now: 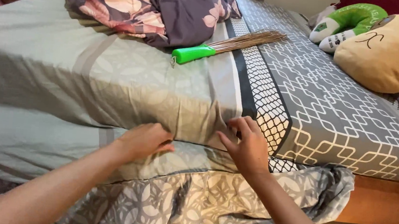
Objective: Fold a large floral patterned comforter on a bed.
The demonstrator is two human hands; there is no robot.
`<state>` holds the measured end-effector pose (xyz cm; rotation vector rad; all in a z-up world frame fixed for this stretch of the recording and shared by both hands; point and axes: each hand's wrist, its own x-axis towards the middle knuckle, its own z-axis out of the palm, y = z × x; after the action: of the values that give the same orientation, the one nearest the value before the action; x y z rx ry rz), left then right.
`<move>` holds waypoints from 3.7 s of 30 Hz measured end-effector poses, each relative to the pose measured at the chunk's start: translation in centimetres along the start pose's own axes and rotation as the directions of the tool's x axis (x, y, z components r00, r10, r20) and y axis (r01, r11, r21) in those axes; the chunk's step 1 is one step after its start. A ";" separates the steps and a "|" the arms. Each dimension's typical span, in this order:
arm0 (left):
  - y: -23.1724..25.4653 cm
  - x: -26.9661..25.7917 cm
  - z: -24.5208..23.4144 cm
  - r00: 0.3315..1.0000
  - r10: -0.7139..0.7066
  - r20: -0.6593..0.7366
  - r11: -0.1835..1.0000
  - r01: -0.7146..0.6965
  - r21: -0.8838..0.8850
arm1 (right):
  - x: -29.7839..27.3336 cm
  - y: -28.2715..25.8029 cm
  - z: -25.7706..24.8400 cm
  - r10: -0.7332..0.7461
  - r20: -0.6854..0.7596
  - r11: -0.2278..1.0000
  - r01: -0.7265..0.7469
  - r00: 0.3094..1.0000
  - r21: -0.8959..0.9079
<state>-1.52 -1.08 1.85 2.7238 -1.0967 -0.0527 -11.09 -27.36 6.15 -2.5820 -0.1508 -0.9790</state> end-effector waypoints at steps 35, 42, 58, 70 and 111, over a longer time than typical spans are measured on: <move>5.6 -0.1 1.4 0.907 0.366 -0.210 0.919 -0.388 -0.075 | -4.3 9.7 -3.4 0.148 0.612 0.985 -0.062 0.777 -0.160; 11.5 5.5 4.5 0.932 0.341 -0.126 0.921 -0.358 -0.153 | -3.1 8.9 -2.4 0.340 0.706 0.910 -0.026 0.621 -0.415; 16.2 13.6 12.6 0.997 -0.014 0.075 0.969 -0.005 0.249 | -6.3 12.9 -0.1 0.157 0.687 0.980 -0.024 0.709 -0.199; 27.1 12.5 10.5 0.982 0.184 -0.036 0.966 -0.174 0.193 | -9.4 18.3 -8.0 0.262 0.626 0.914 0.021 0.735 -0.406; 24.5 16.2 12.2 0.984 0.102 0.147 0.980 -0.124 0.156 | -13.8 34.0 -4.6 0.792 -0.192 0.607 -0.783 0.580 0.140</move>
<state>-7.87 -31.59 -4.40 2.8322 -1.3498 -0.1421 -16.53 -60.10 -10.14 -2.0618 0.9707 -0.8652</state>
